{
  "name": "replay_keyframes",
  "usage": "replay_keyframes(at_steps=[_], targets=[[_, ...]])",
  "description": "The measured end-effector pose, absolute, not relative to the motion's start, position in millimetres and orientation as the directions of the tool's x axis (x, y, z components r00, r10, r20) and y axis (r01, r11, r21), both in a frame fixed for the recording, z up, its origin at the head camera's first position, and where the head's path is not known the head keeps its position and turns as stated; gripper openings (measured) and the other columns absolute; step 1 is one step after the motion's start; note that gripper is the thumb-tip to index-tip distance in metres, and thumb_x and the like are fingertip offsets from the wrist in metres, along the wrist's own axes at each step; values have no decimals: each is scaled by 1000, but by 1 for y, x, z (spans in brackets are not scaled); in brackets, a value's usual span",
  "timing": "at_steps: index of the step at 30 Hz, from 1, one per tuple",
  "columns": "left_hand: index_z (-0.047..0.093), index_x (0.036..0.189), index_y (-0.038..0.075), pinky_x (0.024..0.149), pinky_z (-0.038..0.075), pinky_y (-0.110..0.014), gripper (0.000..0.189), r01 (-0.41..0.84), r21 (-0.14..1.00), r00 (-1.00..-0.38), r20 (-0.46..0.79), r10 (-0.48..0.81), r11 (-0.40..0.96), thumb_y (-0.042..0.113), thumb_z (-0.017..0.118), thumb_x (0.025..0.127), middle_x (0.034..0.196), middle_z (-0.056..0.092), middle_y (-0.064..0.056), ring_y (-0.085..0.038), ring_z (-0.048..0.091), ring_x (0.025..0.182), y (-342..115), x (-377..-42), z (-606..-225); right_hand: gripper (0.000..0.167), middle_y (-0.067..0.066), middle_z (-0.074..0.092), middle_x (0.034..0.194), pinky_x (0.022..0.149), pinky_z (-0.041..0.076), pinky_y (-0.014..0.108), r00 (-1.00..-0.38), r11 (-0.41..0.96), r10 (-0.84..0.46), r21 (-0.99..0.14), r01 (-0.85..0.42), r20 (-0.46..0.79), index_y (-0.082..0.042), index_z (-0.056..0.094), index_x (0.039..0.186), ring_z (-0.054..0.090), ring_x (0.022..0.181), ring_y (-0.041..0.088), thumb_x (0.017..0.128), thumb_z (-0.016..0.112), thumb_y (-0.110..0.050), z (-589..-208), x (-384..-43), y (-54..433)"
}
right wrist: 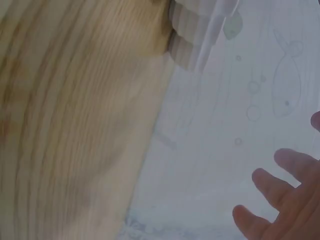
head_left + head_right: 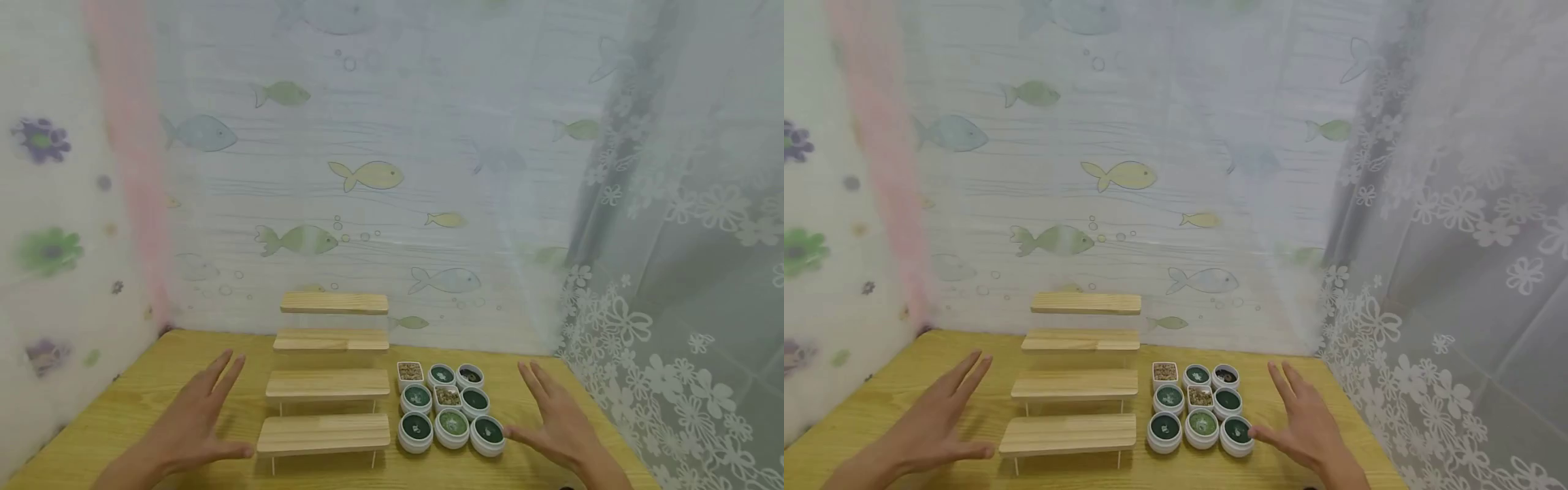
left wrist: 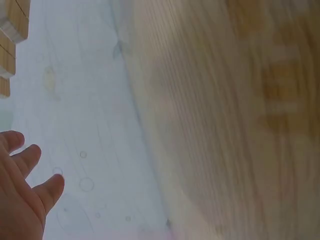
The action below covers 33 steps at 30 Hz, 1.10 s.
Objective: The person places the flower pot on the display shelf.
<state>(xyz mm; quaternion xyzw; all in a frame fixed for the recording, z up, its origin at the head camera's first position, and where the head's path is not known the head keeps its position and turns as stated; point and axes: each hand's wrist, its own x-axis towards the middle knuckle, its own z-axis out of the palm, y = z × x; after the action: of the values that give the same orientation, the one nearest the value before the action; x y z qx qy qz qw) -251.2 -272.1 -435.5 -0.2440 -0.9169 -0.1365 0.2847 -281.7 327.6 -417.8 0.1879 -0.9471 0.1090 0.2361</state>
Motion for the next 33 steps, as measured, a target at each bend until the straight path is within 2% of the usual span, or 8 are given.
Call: replay_keyframes(at_steps=[3, 6, 11, 15, 22, 25, 30, 33], targets=[[10, 154, 12, 82, 42, -64, 133, 544, 180, -734, 575, 362, 819, 63, 83, 54, 155, 16, -20, -52, 37, 123, -267, -251, -435, 109, 22, 30, 150, 83, 40, 66, -828, 889, -303, -172, -424, 471, -23, 18, 154, 42, 122, 51, 69, 77, -57, -419, -280, 324], [8, 154, 14, 77, 44, -66, 131, 558, 254, -754, 554, 354, 790, 57, 84, 56, 155, 16, -19, -53, 35, 125, -262, -250, -436, 105, 20, 29, 151, 77, 44, 65, -848, 870, -299, -239, -430, 438, -26, 18, 153, 43, 122, 51, 71, 78, -53, -421, -279, 320], [7, 154, 15, 78, 44, -66, 125, 584, 366, -775, 518, 363, 725, 50, 84, 62, 151, 19, -25, -55, 33, 126, -254, -248, -439, 99, 16, 28, 152, 80, 44, 64, -892, 830, -284, -375, -413, 352, -33, 18, 152, 38, 128, 48, 74, 76, -54, -425, -277, 313], [14, 153, 11, 82, 44, -63, 121, 589, 401, -781, 506, 366, 702, 47, 85, 62, 147, 26, -27, -50, 35, 126, -251, -246, -442, 97, 17, 29, 151, 87, 40, 65, -912, 812, -287, -431, -394, 294, -34, 19, 151, 34, 131, 48, 75, 74, -55, -429, -276, 307], [34, 140, -2, 85, 50, -42, 97, 543, 502, -833, 421, 358, 673, 39, 85, 68, 136, 43, -19, -39, 47, 119, -247, -242, -443, 86, 20, 36, 146, 91, 43, 56, -932, 753, -314, -550, -360, 179, -16, 29, 149, 46, 123, 41, 80, 74, -41, -430, -276, 299], [38, 136, -2, 85, 51, -39, 86, 540, 553, -841, 383, 382, 634, 34, 83, 72, 133, 46, -18, -40, 49, 115, -247, -241, -442, 83, 21, 38, 144, 91, 46, 50, -938, 729, -315, -595, -339, 148, -10, 33, 147, 48, 121, 41, 81, 74, -38, -430, -276, 297], [41, 134, -2, 85, 51, -38, 77, 517, 661, -850, 318, 420, 543, 28, 82, 76, 130, 47, -21, -40, 53, 109, -248, -241, -439, 84, 26, 41, 138, 83, 52, 36, -940, 674, -318, -668, -314, 121, -5, 35, 144, 54, 113, 38, 78, 78, -35, -431, -277, 295], [41, 133, -3, 84, 51, -35, 73, 478, 729, -857, 267, 441, 490, 24, 80, 78, 127, 49, -22, -35, 56, 107, -248, -243, -438, 84, 27, 43, 135, 78, 53, 32, -940, 648, -328, -701, -298, 96, -4, 37, 142, 56, 109, 37, 77, 79, -35, -431, -278, 293]])
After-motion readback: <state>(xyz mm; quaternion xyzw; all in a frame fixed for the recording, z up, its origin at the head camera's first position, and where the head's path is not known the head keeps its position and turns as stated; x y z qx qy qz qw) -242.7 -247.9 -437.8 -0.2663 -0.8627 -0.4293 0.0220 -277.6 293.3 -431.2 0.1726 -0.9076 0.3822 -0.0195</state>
